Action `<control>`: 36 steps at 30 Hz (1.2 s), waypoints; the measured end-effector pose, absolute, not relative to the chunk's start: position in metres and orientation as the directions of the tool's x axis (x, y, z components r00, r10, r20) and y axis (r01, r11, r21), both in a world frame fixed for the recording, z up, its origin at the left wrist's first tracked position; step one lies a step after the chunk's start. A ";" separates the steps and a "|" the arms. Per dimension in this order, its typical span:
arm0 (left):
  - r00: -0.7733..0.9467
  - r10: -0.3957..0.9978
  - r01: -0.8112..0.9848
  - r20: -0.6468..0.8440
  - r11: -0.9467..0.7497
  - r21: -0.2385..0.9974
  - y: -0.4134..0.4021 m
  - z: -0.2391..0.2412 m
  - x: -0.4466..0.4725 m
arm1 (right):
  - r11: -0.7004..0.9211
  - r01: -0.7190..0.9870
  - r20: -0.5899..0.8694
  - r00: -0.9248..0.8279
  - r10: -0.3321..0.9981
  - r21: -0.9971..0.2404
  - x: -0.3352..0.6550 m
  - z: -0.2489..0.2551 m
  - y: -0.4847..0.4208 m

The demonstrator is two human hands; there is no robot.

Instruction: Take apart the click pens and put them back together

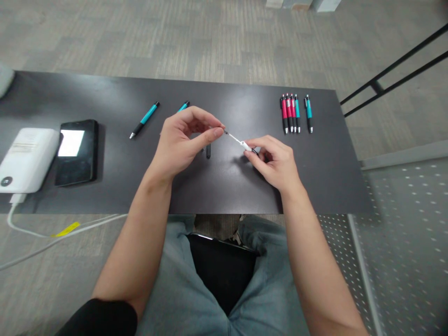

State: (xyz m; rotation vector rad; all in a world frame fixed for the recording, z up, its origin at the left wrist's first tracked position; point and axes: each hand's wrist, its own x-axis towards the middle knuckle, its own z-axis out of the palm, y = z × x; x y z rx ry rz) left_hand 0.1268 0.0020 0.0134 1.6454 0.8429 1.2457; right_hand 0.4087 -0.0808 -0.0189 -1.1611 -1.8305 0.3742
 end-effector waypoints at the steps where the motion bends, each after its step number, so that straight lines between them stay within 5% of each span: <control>1: 0.272 0.889 0.016 0.368 -0.386 0.922 0.001 0.014 0.127 | 0.518 0.555 0.536 -0.147 0.831 -0.651 0.409 -0.019 -0.081; 15: 0.367 0.842 0.170 0.395 -0.478 0.862 -0.018 0.023 0.143 | 0.511 0.560 0.505 -0.181 0.844 -0.653 0.407 -0.015 -0.082; 22: 0.368 0.884 0.435 0.288 -0.437 0.787 -0.002 0.033 0.099 | 0.491 0.543 0.502 -0.142 0.853 -0.681 0.409 -0.018 -0.082; 29: 0.491 0.871 0.697 0.025 -0.410 0.588 0.000 0.025 0.080 | 0.509 0.506 0.513 -0.146 0.846 -0.696 0.409 -0.018 -0.079; 36: 0.509 0.858 0.663 0.068 -0.441 0.605 -0.005 0.030 0.093 | 0.498 0.508 0.502 -0.142 0.853 -0.703 0.409 -0.016 -0.080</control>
